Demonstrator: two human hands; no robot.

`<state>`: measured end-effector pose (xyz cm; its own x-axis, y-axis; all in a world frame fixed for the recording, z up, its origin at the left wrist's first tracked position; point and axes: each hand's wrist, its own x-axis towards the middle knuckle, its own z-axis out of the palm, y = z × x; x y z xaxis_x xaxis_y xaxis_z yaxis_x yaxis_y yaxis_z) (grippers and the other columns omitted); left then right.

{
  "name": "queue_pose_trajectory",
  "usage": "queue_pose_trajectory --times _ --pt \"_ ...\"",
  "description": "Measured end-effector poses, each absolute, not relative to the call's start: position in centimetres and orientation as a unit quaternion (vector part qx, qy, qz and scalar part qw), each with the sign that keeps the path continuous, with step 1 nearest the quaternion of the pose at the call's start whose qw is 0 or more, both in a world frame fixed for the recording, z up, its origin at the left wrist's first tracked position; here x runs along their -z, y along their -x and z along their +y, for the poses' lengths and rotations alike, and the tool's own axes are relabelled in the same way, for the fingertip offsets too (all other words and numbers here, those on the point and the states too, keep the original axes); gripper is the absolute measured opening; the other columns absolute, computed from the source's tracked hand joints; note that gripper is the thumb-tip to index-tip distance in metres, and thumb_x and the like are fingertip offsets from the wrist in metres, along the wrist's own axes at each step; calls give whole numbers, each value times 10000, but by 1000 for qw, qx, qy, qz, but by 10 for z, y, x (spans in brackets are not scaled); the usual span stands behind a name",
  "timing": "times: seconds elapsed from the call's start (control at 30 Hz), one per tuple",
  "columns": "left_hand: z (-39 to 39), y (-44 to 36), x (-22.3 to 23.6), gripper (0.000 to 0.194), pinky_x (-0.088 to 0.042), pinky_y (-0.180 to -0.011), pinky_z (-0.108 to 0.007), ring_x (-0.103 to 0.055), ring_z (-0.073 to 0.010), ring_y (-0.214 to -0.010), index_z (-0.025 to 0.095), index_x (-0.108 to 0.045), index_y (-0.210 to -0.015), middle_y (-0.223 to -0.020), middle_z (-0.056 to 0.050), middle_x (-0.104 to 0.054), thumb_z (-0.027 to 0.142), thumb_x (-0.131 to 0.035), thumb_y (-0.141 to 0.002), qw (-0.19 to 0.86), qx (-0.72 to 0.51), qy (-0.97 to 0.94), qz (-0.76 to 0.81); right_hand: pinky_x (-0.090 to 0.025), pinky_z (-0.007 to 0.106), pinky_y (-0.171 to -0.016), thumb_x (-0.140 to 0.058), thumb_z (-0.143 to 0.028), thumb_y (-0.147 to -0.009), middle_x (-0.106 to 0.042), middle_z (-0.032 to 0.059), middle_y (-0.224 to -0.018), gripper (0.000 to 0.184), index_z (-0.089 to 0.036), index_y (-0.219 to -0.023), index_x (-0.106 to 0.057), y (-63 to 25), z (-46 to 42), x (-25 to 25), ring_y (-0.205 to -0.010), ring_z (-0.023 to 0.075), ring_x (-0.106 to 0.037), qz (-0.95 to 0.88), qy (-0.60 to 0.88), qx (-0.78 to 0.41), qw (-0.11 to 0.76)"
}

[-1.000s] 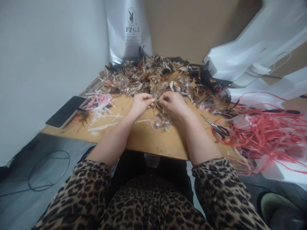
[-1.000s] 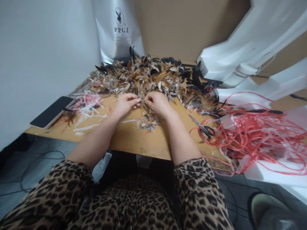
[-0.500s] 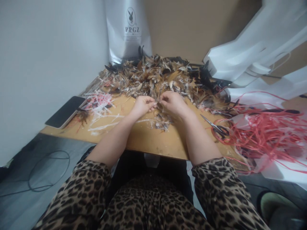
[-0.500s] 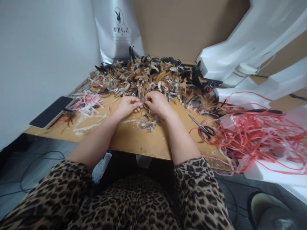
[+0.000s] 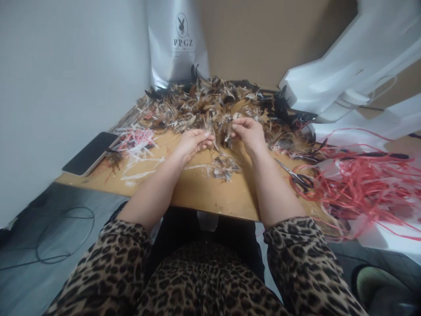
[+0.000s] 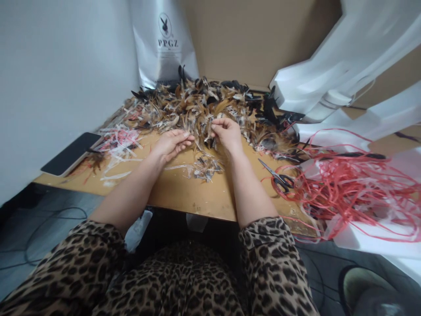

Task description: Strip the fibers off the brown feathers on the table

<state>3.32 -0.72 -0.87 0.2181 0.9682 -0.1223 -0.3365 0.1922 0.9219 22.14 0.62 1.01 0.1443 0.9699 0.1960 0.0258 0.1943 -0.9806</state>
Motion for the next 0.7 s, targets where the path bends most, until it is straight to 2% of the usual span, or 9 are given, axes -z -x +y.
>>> queue_pose_trajectory --times 0.17,0.37,0.6,0.7 --pt "-13 -37 8 88 -461 -503 -139 -666 -84 -626 75 -633 -782 -888 -110 -725 130 -695 -753 717 -440 -403 361 -425 208 -491 -623 -189 -705 -556 -39 -579 94 -177 -780 -567 -209 4 -8 -486 80 -532 -525 470 -367 607" --pt "-14 -39 7 17 -453 -492 -117 -641 -59 -585 58 -649 -789 -800 -88 -716 71 -641 -782 734 -435 -387 351 -435 215 -493 -636 -251 -744 -573 -26 -617 110 -192 -805 -566 -196 -5 -9 -521 89 -552 -556 456 -361 594" --pt "-11 -34 4 157 -437 -476 -69 -589 -16 -529 61 -636 -745 -688 -39 -665 7 -520 -836 772 -464 -316 298 -404 177 -456 -756 -401 -651 -583 -37 -640 327 -189 -842 -597 -200 -4 -13 -534 70 -557 -470 414 -472 620" --pt "-12 -32 0 185 -424 -459 -60 -574 -9 -512 69 -627 -744 -674 -29 -651 10 -491 -854 794 -457 -289 277 -367 166 -427 -814 -395 -570 -591 -43 -619 399 -176 -846 -627 -202 -5 -12 -497 53 -519 -453 393 -562 570"
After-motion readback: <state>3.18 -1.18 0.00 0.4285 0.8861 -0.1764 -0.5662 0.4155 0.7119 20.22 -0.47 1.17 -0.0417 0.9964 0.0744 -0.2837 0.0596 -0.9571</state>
